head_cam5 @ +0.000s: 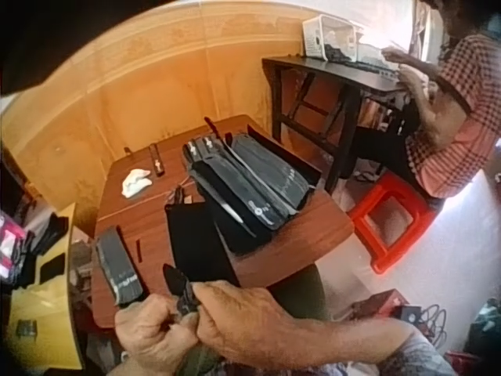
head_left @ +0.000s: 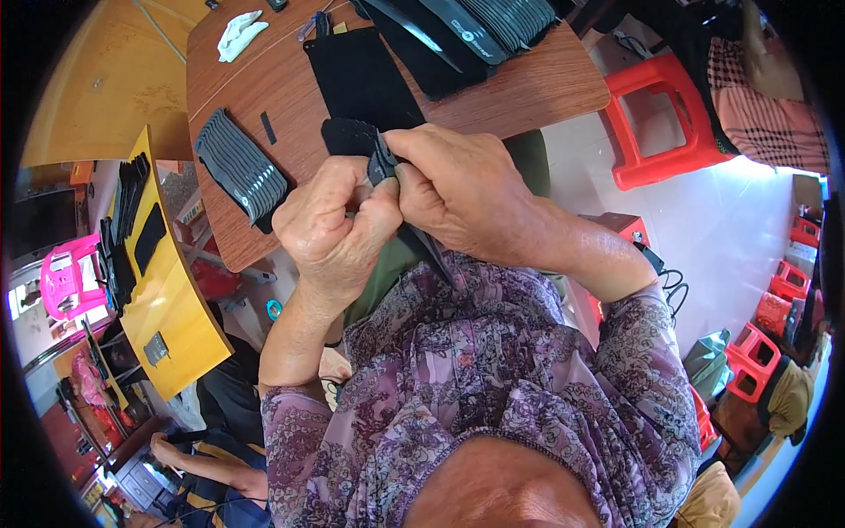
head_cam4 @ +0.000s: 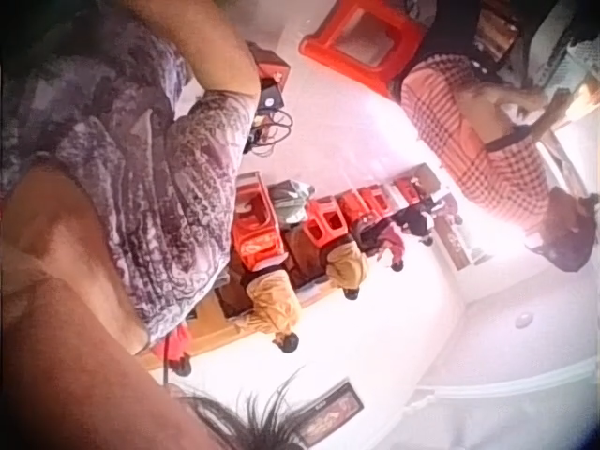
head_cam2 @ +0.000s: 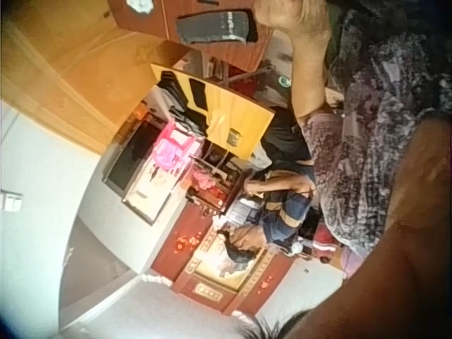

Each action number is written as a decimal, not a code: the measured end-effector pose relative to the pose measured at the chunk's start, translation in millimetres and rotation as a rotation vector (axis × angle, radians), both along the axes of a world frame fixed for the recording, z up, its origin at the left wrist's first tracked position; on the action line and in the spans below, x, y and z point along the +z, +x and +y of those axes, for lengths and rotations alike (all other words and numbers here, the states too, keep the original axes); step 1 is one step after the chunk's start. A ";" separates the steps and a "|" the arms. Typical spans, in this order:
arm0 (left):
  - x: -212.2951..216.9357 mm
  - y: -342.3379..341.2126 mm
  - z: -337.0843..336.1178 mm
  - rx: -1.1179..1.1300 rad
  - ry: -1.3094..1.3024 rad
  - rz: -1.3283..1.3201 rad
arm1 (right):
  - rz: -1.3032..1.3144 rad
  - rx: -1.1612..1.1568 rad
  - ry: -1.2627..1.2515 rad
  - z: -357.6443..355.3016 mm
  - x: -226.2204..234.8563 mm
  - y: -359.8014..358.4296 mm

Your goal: The recorder is inspecting, flipping over, and stacking manufactured black textile storage bags at a workshop table.

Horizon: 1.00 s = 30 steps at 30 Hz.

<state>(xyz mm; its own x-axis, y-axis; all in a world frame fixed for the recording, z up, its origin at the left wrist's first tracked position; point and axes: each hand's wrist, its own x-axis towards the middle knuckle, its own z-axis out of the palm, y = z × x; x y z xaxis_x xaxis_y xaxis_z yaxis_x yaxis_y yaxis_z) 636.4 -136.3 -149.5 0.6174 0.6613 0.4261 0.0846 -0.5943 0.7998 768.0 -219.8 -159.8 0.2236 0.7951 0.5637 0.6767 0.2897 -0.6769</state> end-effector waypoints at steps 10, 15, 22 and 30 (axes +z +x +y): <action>-3.3 -1.6 -5.8 -0.008 0.056 -0.073 | -0.023 -0.034 0.160 -2.0 -7.1 -1.8; -10.4 -2.1 -6.5 -0.003 0.079 -0.096 | 0.074 -0.068 0.204 0.6 -12.8 -5.4; -23.1 -3.5 -9.5 0.028 -0.109 -0.170 | 0.162 -0.048 0.174 0.2 -18.3 -6.2; -16.6 -9.1 -13.8 0.021 -0.117 -0.137 | 0.216 0.092 0.124 -4.4 -15.6 -1.1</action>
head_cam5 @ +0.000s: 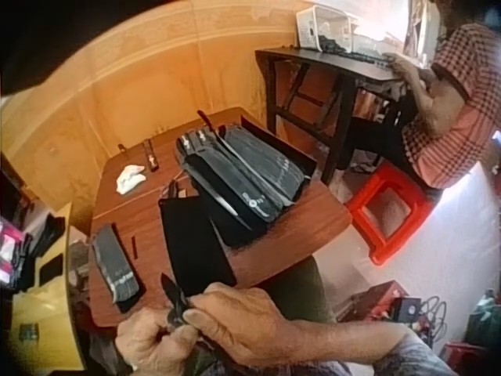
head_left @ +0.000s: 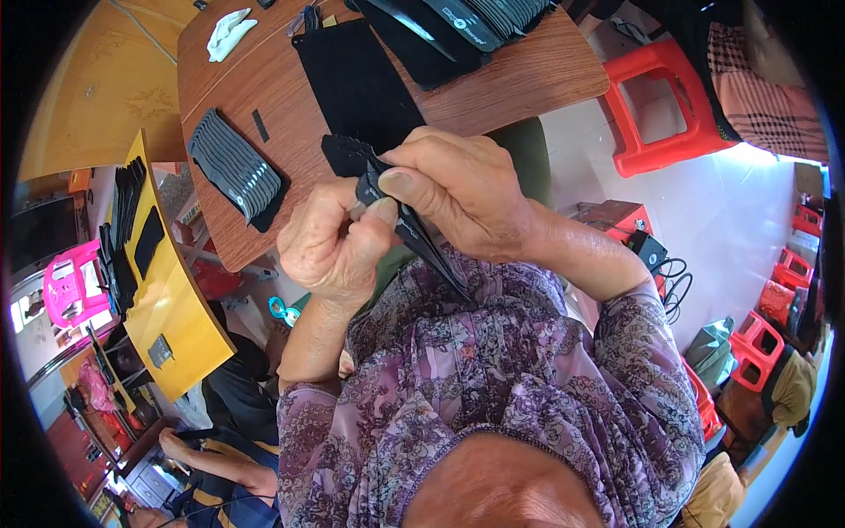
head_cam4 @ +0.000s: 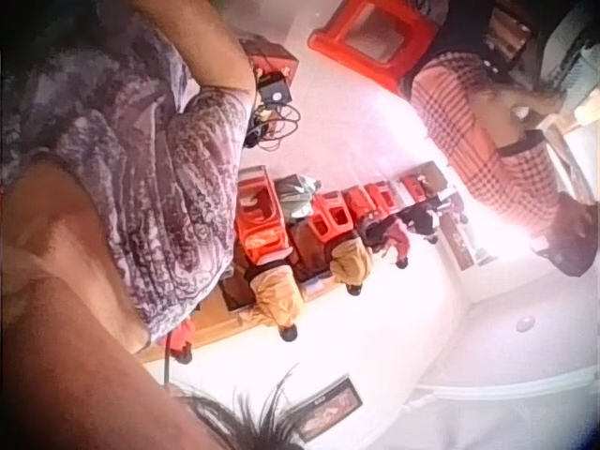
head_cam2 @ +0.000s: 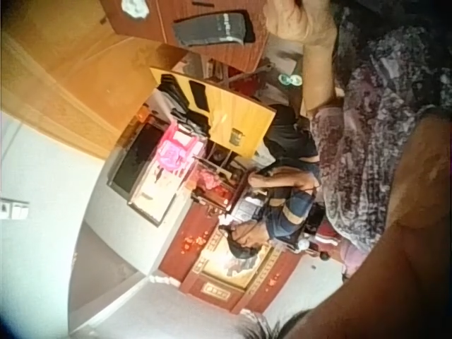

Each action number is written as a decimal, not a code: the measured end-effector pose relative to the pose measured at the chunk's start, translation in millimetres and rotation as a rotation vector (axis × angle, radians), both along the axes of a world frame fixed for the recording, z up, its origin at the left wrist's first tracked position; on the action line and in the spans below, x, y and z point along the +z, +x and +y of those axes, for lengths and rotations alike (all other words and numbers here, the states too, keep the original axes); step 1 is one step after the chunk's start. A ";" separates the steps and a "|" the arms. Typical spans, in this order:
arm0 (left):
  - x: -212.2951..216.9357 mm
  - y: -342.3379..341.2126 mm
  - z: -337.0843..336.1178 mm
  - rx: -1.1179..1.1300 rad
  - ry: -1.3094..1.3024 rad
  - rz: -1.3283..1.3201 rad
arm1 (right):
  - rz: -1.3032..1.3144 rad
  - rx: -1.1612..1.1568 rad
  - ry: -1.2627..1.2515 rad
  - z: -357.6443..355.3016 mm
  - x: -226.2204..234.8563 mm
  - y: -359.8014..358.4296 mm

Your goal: The recorder is inspecting, flipping over, and stacking manufactured black textile storage bags at a workshop table.

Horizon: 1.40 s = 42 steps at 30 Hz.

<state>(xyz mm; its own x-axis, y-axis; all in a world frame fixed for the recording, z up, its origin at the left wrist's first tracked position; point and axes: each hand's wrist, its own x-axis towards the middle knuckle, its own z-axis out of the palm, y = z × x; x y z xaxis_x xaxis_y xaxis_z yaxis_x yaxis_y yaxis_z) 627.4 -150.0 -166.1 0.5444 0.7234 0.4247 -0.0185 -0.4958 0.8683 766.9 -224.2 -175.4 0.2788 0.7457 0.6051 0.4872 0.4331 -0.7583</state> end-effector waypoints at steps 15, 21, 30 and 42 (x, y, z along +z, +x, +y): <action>-3.5 0.8 -14.3 0.037 0.310 0.015 | -0.005 -0.257 0.121 -5.1 -0.6 -12.3; -3.1 -4.7 -15.6 0.002 0.321 0.077 | 0.096 -0.269 0.060 -10.3 -5.8 -16.4; 20.6 -14.6 1.3 -0.499 -0.719 -0.198 | -0.283 -0.198 0.176 -8.1 -4.5 -14.8; 44.6 -22.9 19.2 -0.412 -0.045 0.278 | -0.309 -0.169 0.252 -13.1 0.3 -25.9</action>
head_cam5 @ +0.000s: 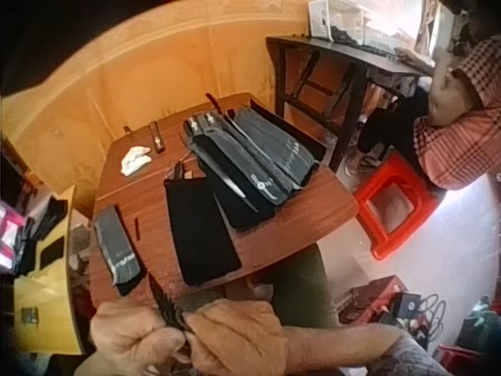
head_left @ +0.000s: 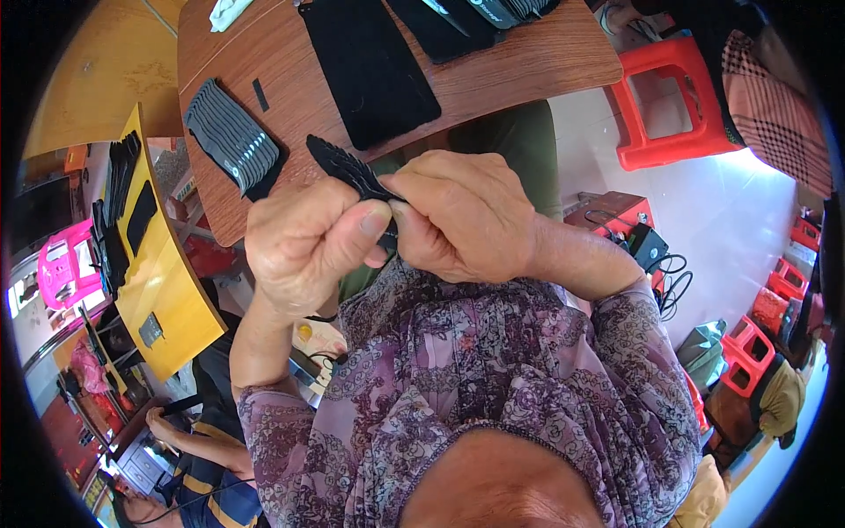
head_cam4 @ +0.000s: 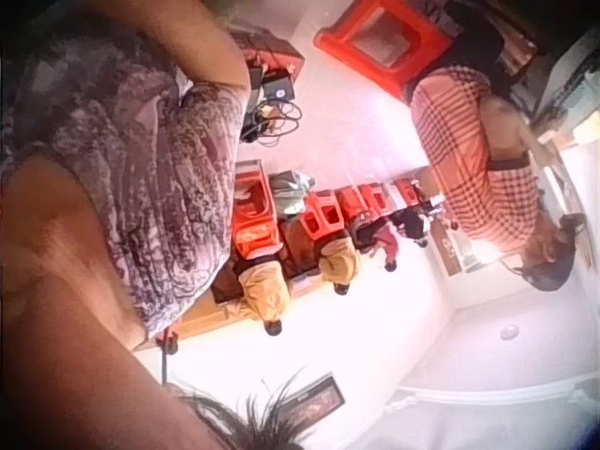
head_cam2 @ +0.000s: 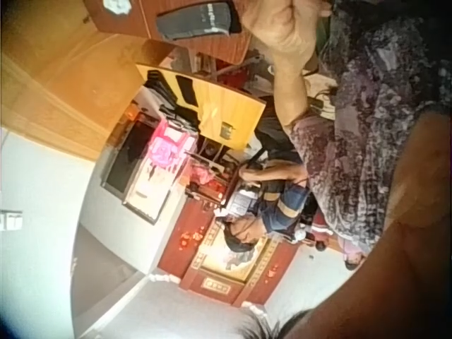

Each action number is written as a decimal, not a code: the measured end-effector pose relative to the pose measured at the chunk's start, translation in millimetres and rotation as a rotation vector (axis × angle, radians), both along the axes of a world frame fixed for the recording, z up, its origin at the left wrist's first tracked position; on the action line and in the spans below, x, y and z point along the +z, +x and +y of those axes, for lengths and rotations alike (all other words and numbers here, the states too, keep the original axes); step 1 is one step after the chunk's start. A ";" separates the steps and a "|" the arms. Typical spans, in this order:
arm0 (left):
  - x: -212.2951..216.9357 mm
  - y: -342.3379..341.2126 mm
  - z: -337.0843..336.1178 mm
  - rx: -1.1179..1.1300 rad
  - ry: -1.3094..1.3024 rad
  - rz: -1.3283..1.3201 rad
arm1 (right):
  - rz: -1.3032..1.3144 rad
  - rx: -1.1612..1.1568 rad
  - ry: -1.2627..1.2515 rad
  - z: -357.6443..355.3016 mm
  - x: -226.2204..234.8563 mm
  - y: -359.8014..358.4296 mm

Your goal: The recorder is inspecting, flipping over, and stacking manufactured black textile storage bags at a workshop table.

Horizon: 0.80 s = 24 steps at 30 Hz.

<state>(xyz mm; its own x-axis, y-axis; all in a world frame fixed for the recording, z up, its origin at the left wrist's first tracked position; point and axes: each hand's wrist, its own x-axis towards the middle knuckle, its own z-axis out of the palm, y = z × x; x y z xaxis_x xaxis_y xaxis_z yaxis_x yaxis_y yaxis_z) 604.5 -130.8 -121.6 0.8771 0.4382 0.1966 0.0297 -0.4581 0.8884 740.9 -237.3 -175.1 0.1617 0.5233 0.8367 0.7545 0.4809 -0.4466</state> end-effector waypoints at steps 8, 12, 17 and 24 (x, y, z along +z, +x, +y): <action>-34.7 1.2 -17.3 0.217 0.464 -0.312 | 0.261 0.001 -0.162 -3.6 5.1 2.7; -39.9 8.7 -18.6 0.259 0.519 -0.329 | 0.278 0.067 -0.160 2.9 -2.7 6.8; -42.3 13.8 -15.2 0.197 0.565 -0.421 | 0.218 0.155 -0.146 2.5 2.3 14.7; -43.6 16.6 -19.1 0.192 0.562 -0.412 | 0.253 0.127 -0.266 -4.3 2.0 11.4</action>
